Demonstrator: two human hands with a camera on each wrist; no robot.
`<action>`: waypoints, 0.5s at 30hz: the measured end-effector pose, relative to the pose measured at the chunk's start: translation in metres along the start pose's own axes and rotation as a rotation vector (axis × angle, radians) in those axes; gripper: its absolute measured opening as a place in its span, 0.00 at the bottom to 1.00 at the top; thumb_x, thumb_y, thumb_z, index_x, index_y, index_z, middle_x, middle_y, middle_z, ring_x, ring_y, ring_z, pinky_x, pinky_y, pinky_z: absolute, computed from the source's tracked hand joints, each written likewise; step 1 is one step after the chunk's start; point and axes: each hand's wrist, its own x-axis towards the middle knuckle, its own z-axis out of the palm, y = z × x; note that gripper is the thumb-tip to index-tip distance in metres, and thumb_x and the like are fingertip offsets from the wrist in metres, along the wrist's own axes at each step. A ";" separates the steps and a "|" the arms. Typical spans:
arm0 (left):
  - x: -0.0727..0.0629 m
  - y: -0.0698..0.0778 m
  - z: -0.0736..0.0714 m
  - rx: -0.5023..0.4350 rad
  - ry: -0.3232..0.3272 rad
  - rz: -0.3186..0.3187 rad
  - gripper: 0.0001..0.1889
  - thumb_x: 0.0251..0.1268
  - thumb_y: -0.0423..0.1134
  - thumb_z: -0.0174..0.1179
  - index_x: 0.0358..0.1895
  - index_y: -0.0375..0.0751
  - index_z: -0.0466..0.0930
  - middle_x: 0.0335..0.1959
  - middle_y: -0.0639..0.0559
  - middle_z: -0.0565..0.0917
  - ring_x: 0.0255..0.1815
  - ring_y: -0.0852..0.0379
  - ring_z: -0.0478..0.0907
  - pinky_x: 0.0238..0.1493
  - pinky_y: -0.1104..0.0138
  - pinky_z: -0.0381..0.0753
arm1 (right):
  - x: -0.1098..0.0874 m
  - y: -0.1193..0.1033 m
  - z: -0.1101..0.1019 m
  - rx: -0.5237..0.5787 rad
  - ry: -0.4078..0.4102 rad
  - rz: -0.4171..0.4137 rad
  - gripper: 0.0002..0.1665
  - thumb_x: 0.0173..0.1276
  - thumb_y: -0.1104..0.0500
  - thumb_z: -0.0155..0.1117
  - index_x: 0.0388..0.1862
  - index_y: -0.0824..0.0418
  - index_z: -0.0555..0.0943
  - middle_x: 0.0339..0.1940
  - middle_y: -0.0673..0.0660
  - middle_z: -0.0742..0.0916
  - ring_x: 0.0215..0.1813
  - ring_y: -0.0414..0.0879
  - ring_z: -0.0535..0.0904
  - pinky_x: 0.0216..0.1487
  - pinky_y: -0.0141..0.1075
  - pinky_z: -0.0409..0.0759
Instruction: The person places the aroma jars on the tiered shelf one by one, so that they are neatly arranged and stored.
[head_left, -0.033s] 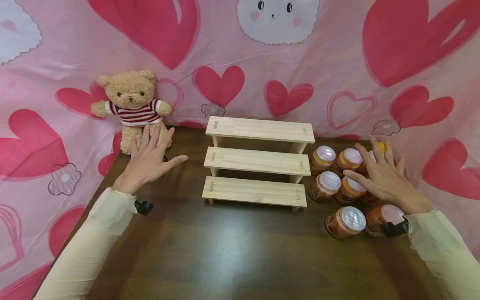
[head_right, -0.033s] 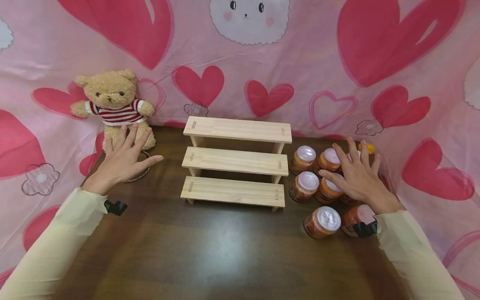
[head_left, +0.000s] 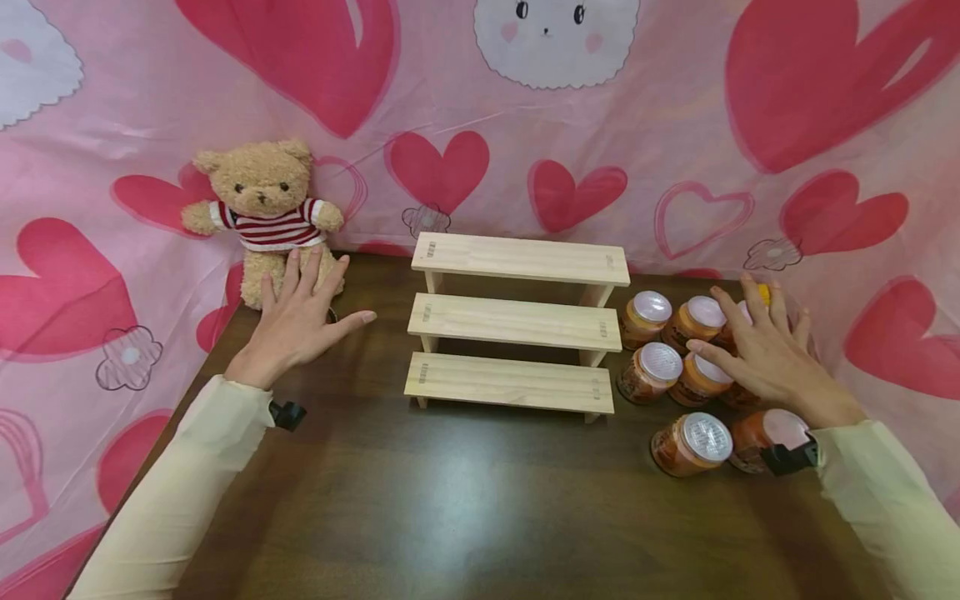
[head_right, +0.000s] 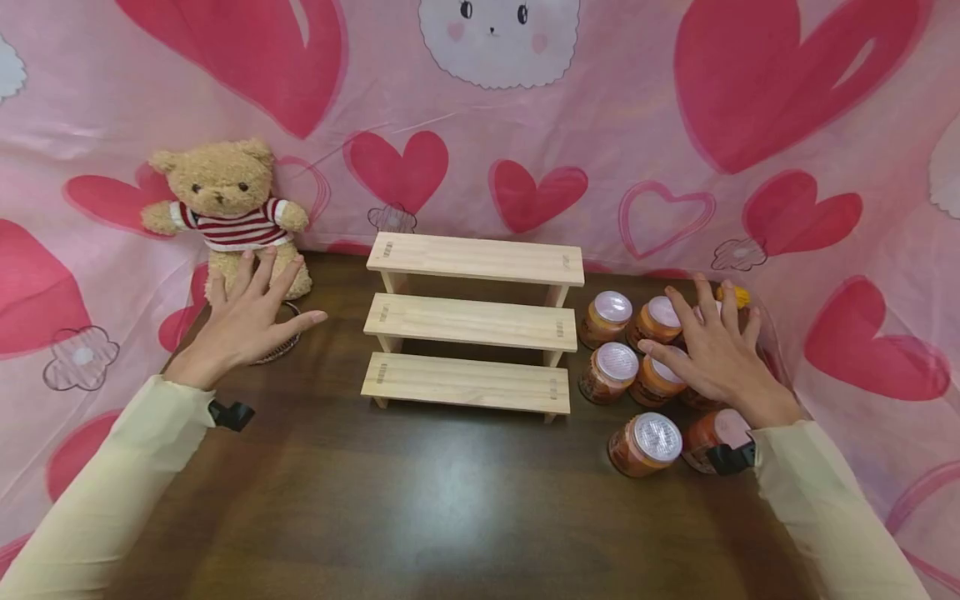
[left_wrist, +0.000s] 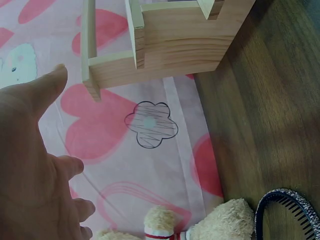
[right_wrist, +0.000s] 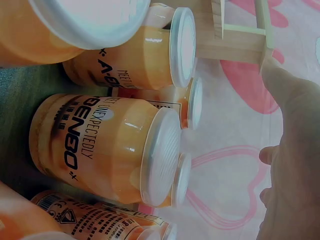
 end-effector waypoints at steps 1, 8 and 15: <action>0.000 0.000 0.000 0.002 -0.002 -0.001 0.52 0.65 0.76 0.45 0.83 0.53 0.37 0.84 0.44 0.28 0.82 0.38 0.18 0.71 0.28 0.24 | 0.000 0.000 0.000 0.000 -0.002 -0.001 0.54 0.72 0.32 0.53 0.83 0.58 0.45 0.83 0.67 0.35 0.80 0.73 0.23 0.62 0.83 0.29; -0.002 -0.003 0.000 -0.010 -0.013 -0.008 0.52 0.65 0.76 0.45 0.83 0.53 0.37 0.84 0.44 0.28 0.82 0.37 0.18 0.71 0.29 0.23 | -0.001 0.001 0.000 0.015 -0.005 0.005 0.54 0.72 0.32 0.54 0.83 0.58 0.46 0.84 0.66 0.37 0.81 0.71 0.25 0.64 0.82 0.29; -0.009 -0.004 0.004 -0.081 -0.014 -0.012 0.52 0.65 0.74 0.49 0.83 0.56 0.36 0.84 0.43 0.28 0.82 0.36 0.19 0.72 0.29 0.24 | -0.012 0.008 -0.004 0.044 0.021 0.031 0.53 0.71 0.34 0.57 0.83 0.57 0.49 0.82 0.73 0.45 0.80 0.74 0.34 0.61 0.80 0.35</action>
